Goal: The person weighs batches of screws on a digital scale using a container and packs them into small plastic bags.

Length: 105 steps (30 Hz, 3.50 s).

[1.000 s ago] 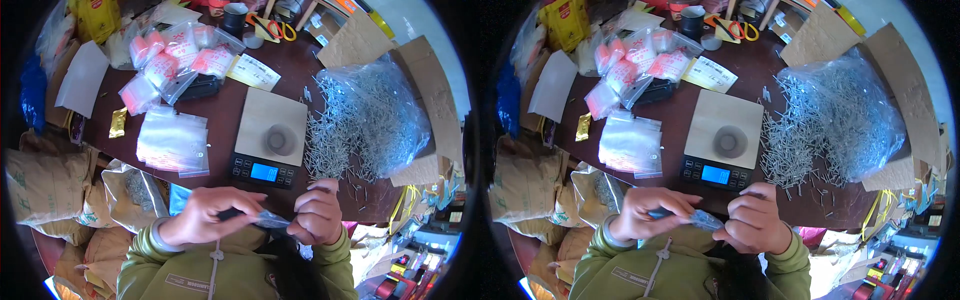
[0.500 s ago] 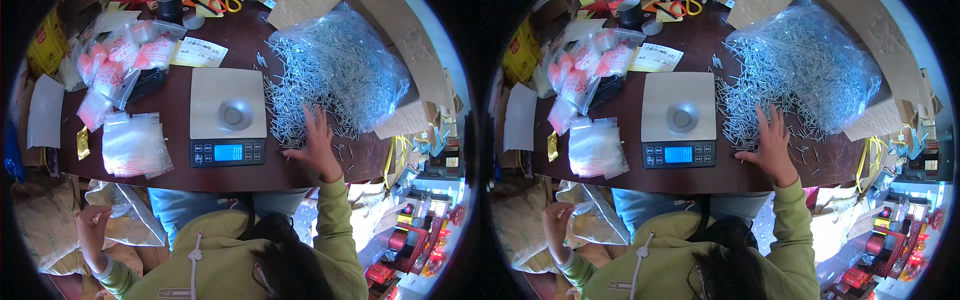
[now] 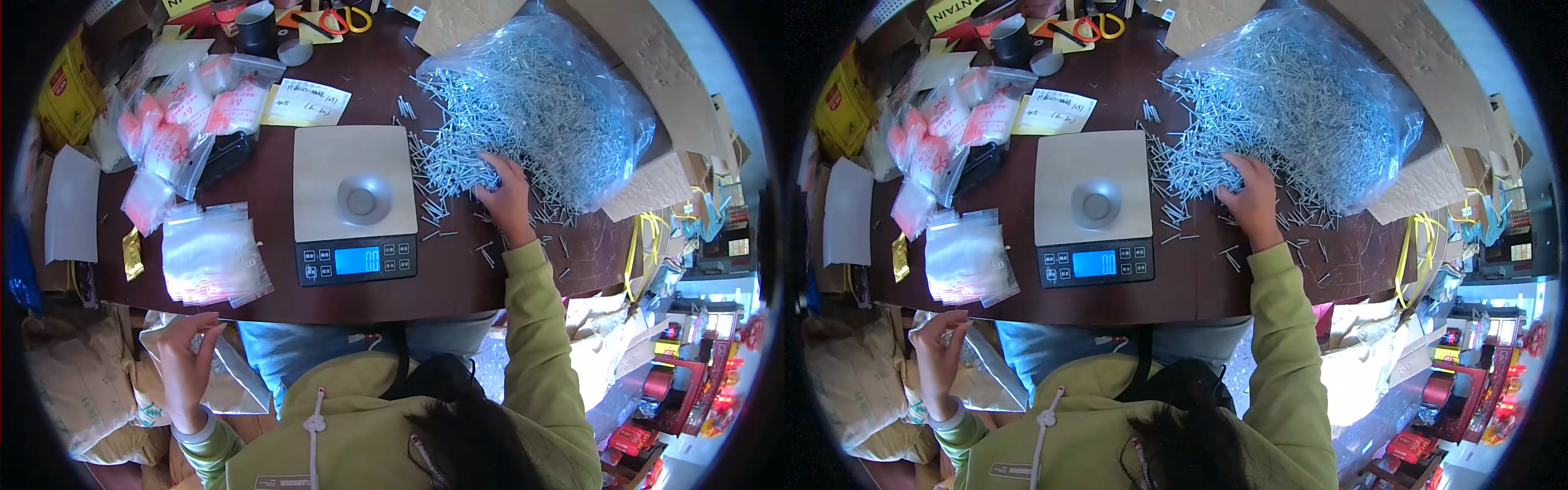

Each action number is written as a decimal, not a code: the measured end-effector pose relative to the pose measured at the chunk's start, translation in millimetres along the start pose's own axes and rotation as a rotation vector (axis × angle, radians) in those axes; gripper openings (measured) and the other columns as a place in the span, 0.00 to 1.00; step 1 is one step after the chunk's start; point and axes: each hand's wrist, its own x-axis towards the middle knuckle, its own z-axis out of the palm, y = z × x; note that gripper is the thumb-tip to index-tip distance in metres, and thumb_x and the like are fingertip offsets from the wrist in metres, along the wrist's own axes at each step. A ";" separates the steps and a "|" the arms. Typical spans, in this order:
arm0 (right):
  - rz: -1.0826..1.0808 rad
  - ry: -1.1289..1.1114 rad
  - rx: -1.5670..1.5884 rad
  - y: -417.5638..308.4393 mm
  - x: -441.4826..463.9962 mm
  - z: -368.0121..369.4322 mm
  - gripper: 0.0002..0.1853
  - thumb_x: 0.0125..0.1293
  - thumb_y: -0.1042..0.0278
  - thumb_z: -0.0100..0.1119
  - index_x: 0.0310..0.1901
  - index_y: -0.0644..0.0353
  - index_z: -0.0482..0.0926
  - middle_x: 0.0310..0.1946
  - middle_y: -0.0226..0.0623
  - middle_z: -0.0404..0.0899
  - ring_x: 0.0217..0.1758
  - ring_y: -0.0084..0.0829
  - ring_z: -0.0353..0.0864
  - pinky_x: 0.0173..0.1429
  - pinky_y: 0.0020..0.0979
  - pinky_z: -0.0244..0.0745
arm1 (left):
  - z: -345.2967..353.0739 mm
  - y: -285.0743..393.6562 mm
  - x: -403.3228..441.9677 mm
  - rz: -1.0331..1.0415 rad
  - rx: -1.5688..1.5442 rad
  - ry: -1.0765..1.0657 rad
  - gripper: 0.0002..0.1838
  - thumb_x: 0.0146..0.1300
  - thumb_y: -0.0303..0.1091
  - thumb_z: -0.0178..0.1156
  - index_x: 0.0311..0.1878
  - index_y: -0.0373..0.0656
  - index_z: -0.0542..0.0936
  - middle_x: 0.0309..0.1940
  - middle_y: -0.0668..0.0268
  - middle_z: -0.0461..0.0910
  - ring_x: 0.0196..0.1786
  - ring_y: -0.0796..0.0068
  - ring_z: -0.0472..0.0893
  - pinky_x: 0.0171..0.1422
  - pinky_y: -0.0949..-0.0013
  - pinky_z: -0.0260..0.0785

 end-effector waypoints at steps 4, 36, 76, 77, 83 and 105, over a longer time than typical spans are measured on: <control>0.204 -0.040 0.184 8.5 12.2 -8.1 0.25 0.46 0.74 0.67 0.51 0.58 0.80 0.45 0.41 0.83 0.48 0.37 0.82 0.52 0.31 0.74 | 5.4 -1.0 5.5 0.009 0.014 -0.006 0.08 0.56 0.22 0.64 0.40 0.32 0.83 0.32 0.55 0.84 0.36 0.64 0.83 0.42 0.67 0.73; 0.633 0.053 0.729 -39.1 58.4 -9.8 0.14 0.72 0.55 0.53 0.49 0.55 0.78 0.29 0.24 0.74 0.22 0.12 0.69 0.20 0.15 0.61 | 28.4 -7.4 32.2 0.162 0.137 -0.013 0.21 0.60 0.22 0.60 0.58 0.36 0.75 0.61 0.48 0.72 0.66 0.46 0.69 0.66 0.54 0.64; 1.062 0.134 2.367 -39.6 29.9 -17.5 0.20 0.73 0.51 0.46 0.47 0.63 0.75 0.31 0.31 0.73 0.25 0.20 0.64 0.21 0.19 0.57 | 55.0 22.7 31.4 0.261 -0.059 -0.018 0.18 0.54 0.20 0.65 0.50 0.34 0.80 0.52 0.51 0.78 0.54 0.51 0.78 0.58 0.59 0.71; 1.093 0.029 2.354 -31.0 18.5 -15.6 0.17 0.73 0.54 0.47 0.44 0.61 0.75 0.28 0.28 0.68 0.27 0.20 0.64 0.21 0.19 0.54 | 60.3 28.9 32.6 0.320 -0.062 -0.038 0.17 0.53 0.20 0.65 0.49 0.35 0.80 0.51 0.52 0.79 0.53 0.52 0.79 0.58 0.59 0.71; 0.722 0.078 0.994 -24.3 -15.1 -15.8 0.13 0.74 0.57 0.47 0.41 0.58 0.74 0.33 0.28 0.72 0.29 0.21 0.69 0.25 0.19 0.59 | 91.1 55.7 34.9 0.512 -0.098 -0.170 0.18 0.49 0.21 0.68 0.47 0.37 0.81 0.50 0.55 0.80 0.51 0.55 0.80 0.55 0.60 0.73; 0.354 -0.630 0.146 -123.6 -103.1 -60.3 0.17 0.55 0.60 0.70 0.35 0.60 0.71 0.24 0.47 0.77 0.32 0.54 0.78 0.32 0.44 0.71 | 83.6 49.4 25.6 0.425 -0.005 -0.163 0.16 0.54 0.17 0.63 0.47 0.36 0.81 0.50 0.55 0.80 0.51 0.58 0.80 0.55 0.64 0.73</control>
